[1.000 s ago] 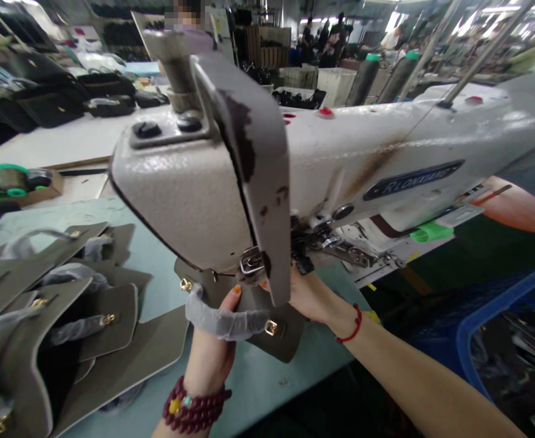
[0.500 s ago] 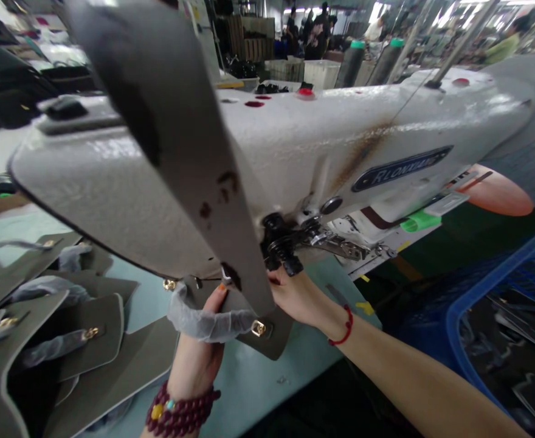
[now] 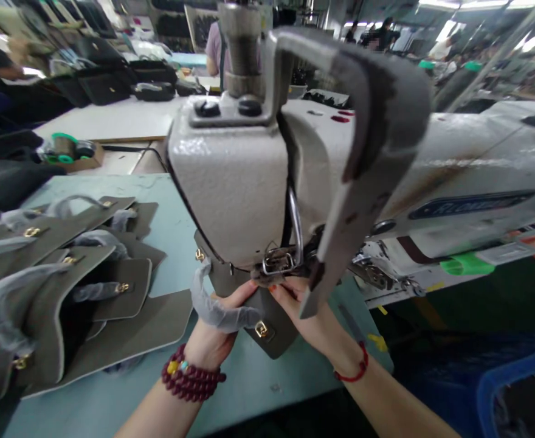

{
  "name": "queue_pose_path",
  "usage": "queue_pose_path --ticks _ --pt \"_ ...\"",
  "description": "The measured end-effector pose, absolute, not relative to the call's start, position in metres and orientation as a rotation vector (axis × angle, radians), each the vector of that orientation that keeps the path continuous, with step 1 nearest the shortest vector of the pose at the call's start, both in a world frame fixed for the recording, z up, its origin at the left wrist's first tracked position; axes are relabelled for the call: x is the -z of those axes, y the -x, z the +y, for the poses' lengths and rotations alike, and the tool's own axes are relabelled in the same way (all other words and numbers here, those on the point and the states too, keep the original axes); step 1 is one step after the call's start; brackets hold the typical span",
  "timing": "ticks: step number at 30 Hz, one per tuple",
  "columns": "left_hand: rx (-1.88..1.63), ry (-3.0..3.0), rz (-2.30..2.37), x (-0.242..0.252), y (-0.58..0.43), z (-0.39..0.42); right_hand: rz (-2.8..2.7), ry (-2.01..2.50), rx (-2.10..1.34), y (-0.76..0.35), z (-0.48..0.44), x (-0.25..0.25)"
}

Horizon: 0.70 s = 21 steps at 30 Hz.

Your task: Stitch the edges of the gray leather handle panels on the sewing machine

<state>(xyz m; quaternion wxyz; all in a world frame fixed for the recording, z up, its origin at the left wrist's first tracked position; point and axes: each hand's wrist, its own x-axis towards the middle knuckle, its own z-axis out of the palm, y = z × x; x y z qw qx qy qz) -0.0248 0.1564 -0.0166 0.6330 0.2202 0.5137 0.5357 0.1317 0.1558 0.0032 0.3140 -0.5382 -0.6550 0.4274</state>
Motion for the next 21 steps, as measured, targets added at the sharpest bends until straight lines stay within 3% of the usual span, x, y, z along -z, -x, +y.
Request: queue_pose_path --ticks 21 --pt "-1.087 -0.628 1.038 0.006 0.042 0.174 -1.488 1.448 -1.183 -0.116 0.149 0.013"
